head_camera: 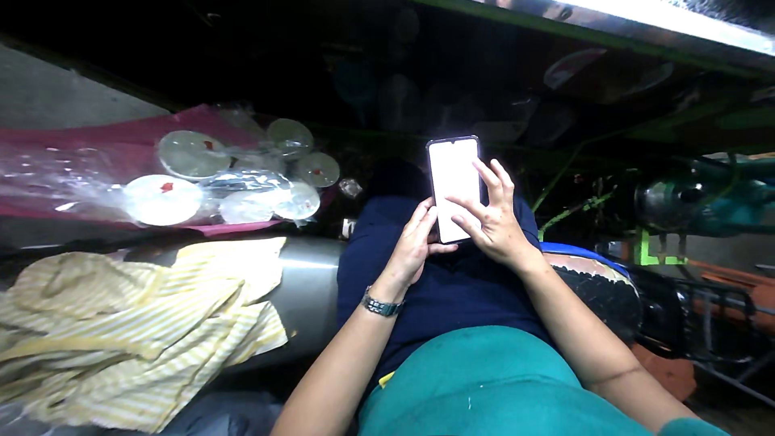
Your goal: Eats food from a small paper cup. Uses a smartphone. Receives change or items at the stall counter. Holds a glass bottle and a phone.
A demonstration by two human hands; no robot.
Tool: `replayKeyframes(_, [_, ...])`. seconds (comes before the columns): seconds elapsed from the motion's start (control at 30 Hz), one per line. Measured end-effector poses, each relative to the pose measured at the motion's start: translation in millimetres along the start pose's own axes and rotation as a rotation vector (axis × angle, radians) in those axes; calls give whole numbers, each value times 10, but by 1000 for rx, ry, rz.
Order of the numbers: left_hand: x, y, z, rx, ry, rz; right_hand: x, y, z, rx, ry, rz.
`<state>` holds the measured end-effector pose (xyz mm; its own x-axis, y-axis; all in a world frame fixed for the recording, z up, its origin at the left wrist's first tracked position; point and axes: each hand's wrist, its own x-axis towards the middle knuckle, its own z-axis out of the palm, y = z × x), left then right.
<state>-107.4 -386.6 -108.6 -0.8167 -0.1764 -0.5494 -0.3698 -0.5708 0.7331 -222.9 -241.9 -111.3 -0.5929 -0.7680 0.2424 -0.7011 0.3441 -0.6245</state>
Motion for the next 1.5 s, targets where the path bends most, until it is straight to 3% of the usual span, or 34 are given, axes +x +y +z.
replayKeyframes(0.37, [1, 36, -11, -128, 60, 0, -150, 49, -45, -40, -28, -33])
replayKeyframes(0.57, [0, 7, -16, -64, 51, 4, -180, -47, 92, -19, -90, -64])
replayKeyframes(0.7, [6, 7, -18, -75, 35, 12, -113, 30, -5, 88, 0, 28])
replayKeyframes(0.9, [32, 16, 7, -47, 37, -7, -46, 170, -185, 27, 98, 127])
replayKeyframes(1.5, [9, -7, 1, -14, 14, -17, 280, 180, -232, 22, 127, 134])
